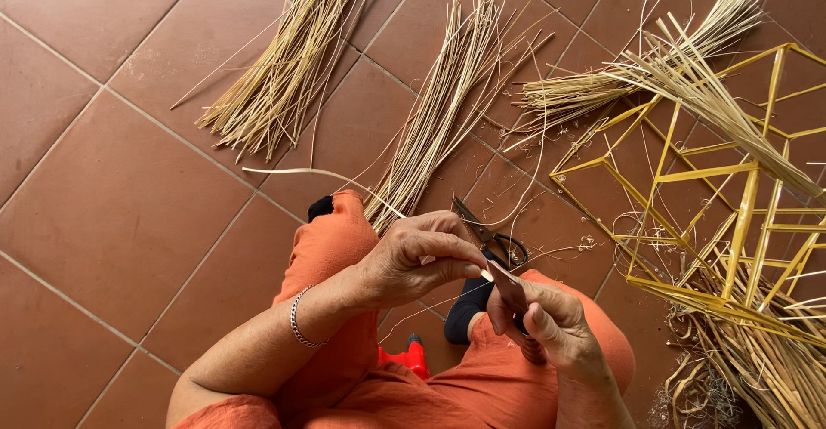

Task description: The person sits on the floor and uses a knife to split and smooth dried plant fibers. They then bundle the prepared fibers and begin weaving them into a yellow wire basket frame.

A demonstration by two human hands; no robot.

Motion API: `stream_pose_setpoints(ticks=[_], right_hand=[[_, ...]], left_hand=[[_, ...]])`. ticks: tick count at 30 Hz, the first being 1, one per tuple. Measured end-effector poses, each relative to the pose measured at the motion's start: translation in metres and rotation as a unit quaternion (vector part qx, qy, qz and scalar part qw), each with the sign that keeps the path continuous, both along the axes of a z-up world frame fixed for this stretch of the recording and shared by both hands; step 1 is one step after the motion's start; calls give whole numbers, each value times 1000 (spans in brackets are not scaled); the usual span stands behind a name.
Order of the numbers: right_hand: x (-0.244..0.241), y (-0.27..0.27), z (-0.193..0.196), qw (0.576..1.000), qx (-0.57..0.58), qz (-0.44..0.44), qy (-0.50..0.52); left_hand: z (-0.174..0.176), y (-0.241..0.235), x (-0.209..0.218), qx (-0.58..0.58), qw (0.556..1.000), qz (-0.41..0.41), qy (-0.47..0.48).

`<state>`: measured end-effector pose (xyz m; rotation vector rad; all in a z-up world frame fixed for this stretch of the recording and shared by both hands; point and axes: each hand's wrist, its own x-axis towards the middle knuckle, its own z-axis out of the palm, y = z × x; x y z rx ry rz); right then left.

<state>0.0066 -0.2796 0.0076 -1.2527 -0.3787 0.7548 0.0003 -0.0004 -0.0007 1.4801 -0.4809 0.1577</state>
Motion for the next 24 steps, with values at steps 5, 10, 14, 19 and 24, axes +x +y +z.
stream_pose_setpoints(ticks=[5, 10, 14, 19, 24], right_hand=[[3, 9, 4, 999, 6, 12, -34], [8, 12, 2, 998, 47, 28, -42], [11, 15, 1, 997, 56, 36, -45], [10, 26, 4, 996, 65, 36, -42], [11, 26, 5, 994, 93, 48, -23]], left_hand=[[0, 0, 0, 3, 1000, 2, -18], [0, -1, 0, 5, 1000, -2, -8], [-1, -3, -1, 2, 1000, -7, -22], [-2, -7, 1, 10, 999, -1, -39], [3, -7, 4, 20, 999, -15, -46]])
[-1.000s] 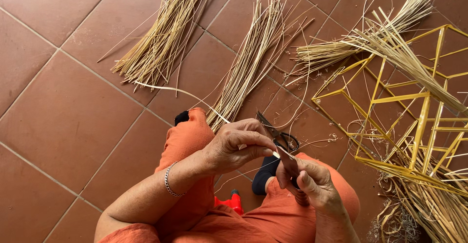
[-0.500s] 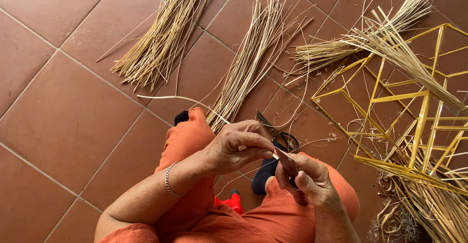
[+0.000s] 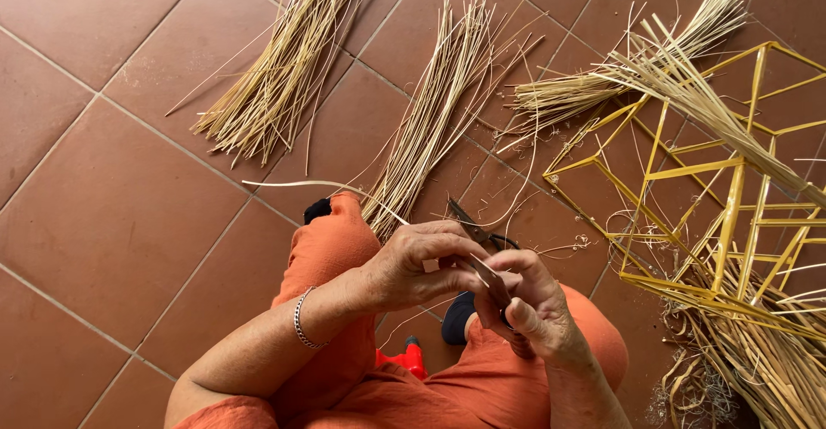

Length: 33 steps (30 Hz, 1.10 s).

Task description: The person sits on the floor and uses a knife to split and smooth dried plant fibers. They then bundle the prepared fibers and begin weaving them into a yellow wire basket frame.

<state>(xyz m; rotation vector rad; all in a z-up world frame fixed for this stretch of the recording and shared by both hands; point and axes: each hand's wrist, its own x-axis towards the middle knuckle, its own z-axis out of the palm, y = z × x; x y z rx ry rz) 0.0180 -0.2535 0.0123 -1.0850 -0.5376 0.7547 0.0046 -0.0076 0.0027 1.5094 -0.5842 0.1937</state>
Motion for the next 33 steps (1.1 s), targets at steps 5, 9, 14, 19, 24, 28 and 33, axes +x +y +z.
stream_pose_setpoints(ticks=[5, 9, 14, 19, 24, 28, 33], right_hand=[[1, -10, 1, 998, 27, -53, -15], [-1, -12, 4, 999, 4, -40, -19], [-5, -5, 3, 999, -9, -39, -11], [-6, -1, -4, 997, -10, -58, -59], [-2, 10, -12, 998, 43, -27, -39], [-1, 13, -9, 998, 43, -24, -32], [2, 0, 4, 995, 49, -87, -20]], left_hand=[[4, 11, 1, 57, 996, 56, -41], [1, 10, 0, 35, 998, 44, -5], [-3, 5, 4, 33, 999, 36, -3], [-3, 3, 3, 17, 999, 34, -19], [-3, -1, 1, -4, 1000, 16, -23], [-3, 0, 3, 15, 998, 14, -52], [-4, 12, 9, 55, 996, 52, -45]])
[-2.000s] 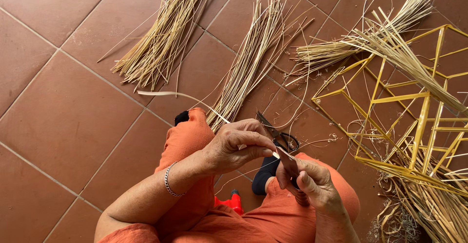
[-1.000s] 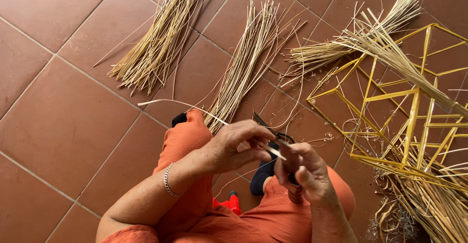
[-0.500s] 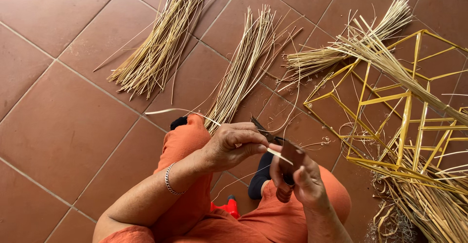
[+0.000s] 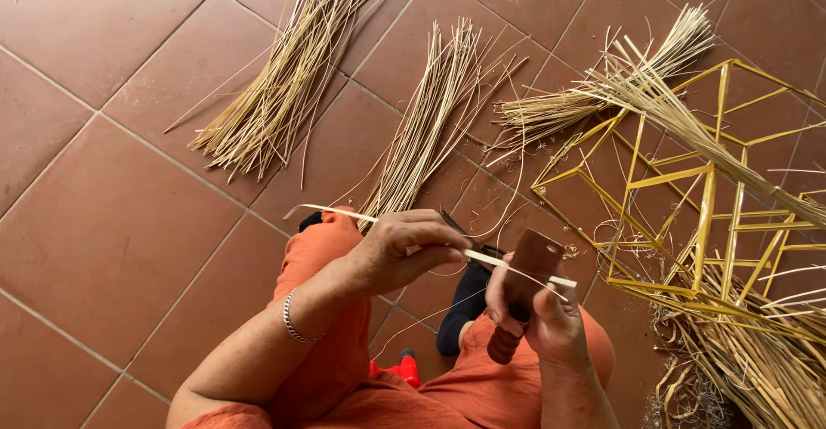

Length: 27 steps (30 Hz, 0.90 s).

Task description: The person sits on the floor and uses a knife to split and smooth dried plant fibers. They then bundle the prepared fibers and begin weaving them into a yellow wire basket frame.

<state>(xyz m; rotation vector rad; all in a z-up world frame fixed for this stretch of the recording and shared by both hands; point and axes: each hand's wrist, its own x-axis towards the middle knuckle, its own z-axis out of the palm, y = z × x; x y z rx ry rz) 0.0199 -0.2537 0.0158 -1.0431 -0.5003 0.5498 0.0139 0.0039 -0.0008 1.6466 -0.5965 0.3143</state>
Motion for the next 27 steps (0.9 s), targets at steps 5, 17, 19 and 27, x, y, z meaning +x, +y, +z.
stream_pose_setpoints(ticks=[5, 17, 19, 27], right_hand=[[-1, 0, -3, 1000, -19, 12, 2], [-7, 1, -7, 998, -54, 30, 11], [-6, 6, -7, 997, -52, 41, 30], [-7, 13, -3, 999, -51, -12, 10]], left_hand=[[-6, -1, -1, -4, 1000, -21, 6], [-4, -15, -1, -5, 998, -36, -52], [-2, -15, -2, -7, 998, -33, -58], [3, -12, -4, 13, 999, -39, -27]])
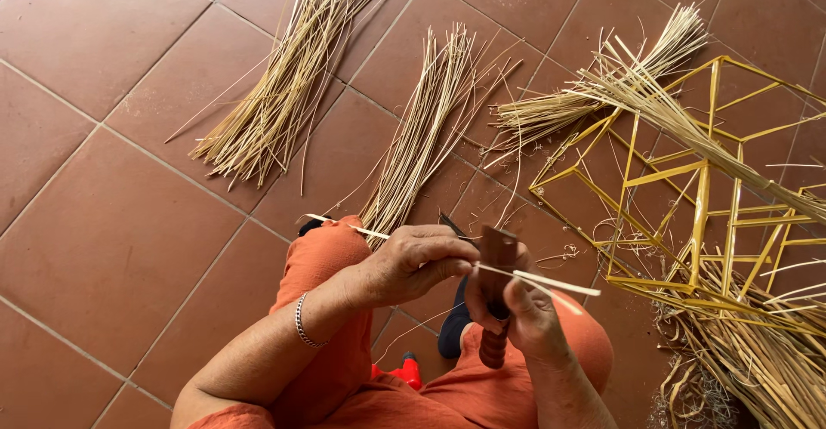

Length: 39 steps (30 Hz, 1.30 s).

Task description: The person sits on the floor and uses a knife to split and smooth dried plant fibers. They then bundle the prepared fibers and begin weaving them into a yellow wire basket frame.

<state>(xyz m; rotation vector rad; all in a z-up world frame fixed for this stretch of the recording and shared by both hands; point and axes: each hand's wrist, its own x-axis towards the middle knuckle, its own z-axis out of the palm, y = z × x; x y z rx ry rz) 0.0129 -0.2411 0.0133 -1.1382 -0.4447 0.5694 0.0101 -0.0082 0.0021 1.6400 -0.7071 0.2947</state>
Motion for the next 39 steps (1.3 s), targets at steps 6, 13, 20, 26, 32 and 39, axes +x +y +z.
stream_pose_setpoints(ticks=[6, 13, 20, 26, 32, 39], right_hand=[[4, -10, 3, 999, 54, -1, -1], [0, -2, 0, 1000, 1, 8, -9], [0, -2, -3, 999, 24, 37, 7], [0, 5, -8, 997, 36, 38, 49], [7, -4, 0, 999, 40, -21, -21], [17, -2, 19, 970, 127, -62, -199]], left_hand=[[-4, 5, 5, 12, 999, 38, -29], [-6, 0, 4, -18, 999, 39, -14], [-7, -1, 1, -31, 999, 18, 39], [4, 0, 2, -35, 998, 0, 46], [33, 4, 4, -1, 985, 125, -120], [36, 5, -25, -27, 999, 45, 13]])
